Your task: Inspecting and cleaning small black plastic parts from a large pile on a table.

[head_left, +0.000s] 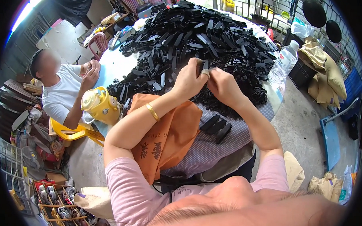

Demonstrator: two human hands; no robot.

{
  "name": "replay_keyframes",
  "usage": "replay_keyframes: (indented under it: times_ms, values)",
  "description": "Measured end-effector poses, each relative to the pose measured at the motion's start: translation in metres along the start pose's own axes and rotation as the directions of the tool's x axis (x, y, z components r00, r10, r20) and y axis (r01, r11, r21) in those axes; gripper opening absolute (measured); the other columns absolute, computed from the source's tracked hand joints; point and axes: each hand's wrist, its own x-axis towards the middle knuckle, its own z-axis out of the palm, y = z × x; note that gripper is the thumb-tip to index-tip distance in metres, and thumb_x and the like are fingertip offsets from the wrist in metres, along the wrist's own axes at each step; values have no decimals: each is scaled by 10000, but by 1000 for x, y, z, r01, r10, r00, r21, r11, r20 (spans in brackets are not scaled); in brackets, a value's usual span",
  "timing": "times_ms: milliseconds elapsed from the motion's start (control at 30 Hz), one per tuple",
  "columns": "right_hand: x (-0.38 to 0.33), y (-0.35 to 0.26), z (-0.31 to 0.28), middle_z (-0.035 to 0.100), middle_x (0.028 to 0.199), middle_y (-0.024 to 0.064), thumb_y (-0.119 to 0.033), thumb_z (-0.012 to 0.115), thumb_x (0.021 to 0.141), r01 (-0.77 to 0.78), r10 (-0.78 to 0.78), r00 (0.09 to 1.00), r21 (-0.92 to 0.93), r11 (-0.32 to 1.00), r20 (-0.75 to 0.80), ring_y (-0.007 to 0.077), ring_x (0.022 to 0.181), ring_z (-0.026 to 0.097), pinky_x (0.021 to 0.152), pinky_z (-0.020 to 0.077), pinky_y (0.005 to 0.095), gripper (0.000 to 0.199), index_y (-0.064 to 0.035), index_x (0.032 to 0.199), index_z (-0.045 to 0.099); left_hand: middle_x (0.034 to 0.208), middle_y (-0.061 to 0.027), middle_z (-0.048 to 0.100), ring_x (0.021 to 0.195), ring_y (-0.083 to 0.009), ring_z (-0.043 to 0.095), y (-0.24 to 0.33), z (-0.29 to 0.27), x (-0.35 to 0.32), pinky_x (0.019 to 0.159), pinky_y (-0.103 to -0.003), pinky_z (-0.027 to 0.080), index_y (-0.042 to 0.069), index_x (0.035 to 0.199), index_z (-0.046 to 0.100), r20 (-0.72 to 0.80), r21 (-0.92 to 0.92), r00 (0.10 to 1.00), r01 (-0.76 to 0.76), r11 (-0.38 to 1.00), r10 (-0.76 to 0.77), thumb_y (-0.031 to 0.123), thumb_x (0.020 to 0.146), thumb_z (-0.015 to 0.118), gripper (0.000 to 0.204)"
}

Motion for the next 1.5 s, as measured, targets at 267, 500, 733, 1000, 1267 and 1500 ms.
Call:
replay_keyframes:
  times_ms: [267,500,733,1000,1267,1500]
  values:
    - [-7,-6,11,553,736,168,-75,565,787,68,-63,997,-96,993,54,356,635,560,563,468,405,107,19,809,518,835,-213,620,794,-371,601,4,4,-1,715,-418,467,-29,1022,479,-39,-20,986,160,987,-161,236,829,567,339]
    - [-7,-26,15,587,730,158,-155,591,786,-3,-2,1000,151,989,29,351,632,584,561,473,419,172,3,847,564,862,-217,625,829,-378,600,6,2,-1,735,-425,465,-15,1056,462,-150,100,983,122,988,-106,266,843,566,368]
    - [7,22,-27,603,688,121,-104,573,731,-116,88,969,-108,987,-232,285,633,596,584,484,363,140,-54,827,663,831,-122,633,773,-145,608,9,-12,-12,659,-277,487,-19,970,552,414,21,910,19,1000,-25,204,802,653,297]
    - [2,68,-28,595,1036,29,-173,658,733,-73,67,997,-583,809,-32,219,1082,479,856,411,373,200,-85,912,669,865,-167,634,826,-314,606,39,7,-23,741,-380,477,48,934,629,885,187,464,-265,946,-44,358,797,615,339]
    - [5,64,-19,606,958,10,-136,687,702,-50,17,998,-597,800,-61,203,986,521,827,398,369,141,-100,837,675,951,-132,602,920,-289,562,-64,5,116,795,-360,485,16,902,609,257,728,920,-386,567,296,108,756,597,172]
    - [7,54,-24,611,851,53,-74,677,717,-46,-52,969,-388,921,-240,236,833,572,723,458,335,145,-56,857,646,991,-112,596,980,-274,534,-69,27,124,801,-385,486,17,885,650,212,852,960,-274,446,185,147,753,604,191]
